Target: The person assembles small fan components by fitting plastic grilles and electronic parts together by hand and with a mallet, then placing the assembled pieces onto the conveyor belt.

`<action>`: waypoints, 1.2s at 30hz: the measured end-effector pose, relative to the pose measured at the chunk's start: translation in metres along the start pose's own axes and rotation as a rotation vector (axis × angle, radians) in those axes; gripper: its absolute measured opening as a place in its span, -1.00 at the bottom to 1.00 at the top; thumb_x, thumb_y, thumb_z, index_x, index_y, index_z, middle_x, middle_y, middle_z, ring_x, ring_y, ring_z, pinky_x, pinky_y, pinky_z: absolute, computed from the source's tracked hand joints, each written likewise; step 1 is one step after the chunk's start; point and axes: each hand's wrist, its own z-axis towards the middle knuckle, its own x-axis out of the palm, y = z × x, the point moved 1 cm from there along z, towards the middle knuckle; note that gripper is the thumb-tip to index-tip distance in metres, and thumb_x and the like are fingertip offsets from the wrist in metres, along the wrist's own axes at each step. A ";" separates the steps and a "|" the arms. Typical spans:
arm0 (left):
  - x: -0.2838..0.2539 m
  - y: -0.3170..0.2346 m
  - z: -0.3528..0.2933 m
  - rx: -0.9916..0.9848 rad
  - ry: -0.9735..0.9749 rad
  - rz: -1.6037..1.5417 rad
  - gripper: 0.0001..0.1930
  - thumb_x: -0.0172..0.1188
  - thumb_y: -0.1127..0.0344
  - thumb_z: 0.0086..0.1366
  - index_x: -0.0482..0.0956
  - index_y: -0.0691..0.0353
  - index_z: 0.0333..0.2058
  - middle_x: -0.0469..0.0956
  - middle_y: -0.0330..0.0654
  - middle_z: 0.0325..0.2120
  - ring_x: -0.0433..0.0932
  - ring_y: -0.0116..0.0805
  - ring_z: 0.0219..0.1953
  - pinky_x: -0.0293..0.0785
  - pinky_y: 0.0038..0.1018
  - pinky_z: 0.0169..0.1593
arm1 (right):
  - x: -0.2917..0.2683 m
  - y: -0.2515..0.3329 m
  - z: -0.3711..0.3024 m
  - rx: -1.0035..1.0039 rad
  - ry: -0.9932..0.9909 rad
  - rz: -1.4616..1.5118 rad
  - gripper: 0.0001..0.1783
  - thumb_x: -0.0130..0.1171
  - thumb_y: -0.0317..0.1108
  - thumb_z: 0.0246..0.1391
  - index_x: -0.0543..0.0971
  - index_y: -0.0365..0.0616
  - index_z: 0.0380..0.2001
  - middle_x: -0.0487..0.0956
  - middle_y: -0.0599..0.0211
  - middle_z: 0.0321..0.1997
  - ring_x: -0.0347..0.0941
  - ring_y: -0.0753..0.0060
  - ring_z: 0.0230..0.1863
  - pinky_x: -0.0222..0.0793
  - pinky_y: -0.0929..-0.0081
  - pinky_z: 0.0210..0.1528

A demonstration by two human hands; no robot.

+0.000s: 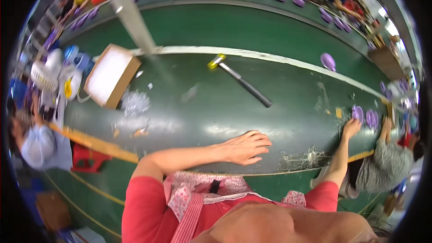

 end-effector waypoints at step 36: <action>-0.138 0.069 -0.127 -0.329 -0.632 0.713 -0.75 0.28 0.41 0.02 0.53 0.11 -0.26 0.44 -0.26 -0.37 0.44 -0.28 -0.27 0.27 -0.29 -0.18 | -0.236 0.536 -0.170 -0.329 1.247 1.588 -0.55 0.21 -0.31 0.22 0.43 -0.23 0.12 0.62 0.28 -0.18 0.54 0.49 -0.19 0.48 0.49 -0.12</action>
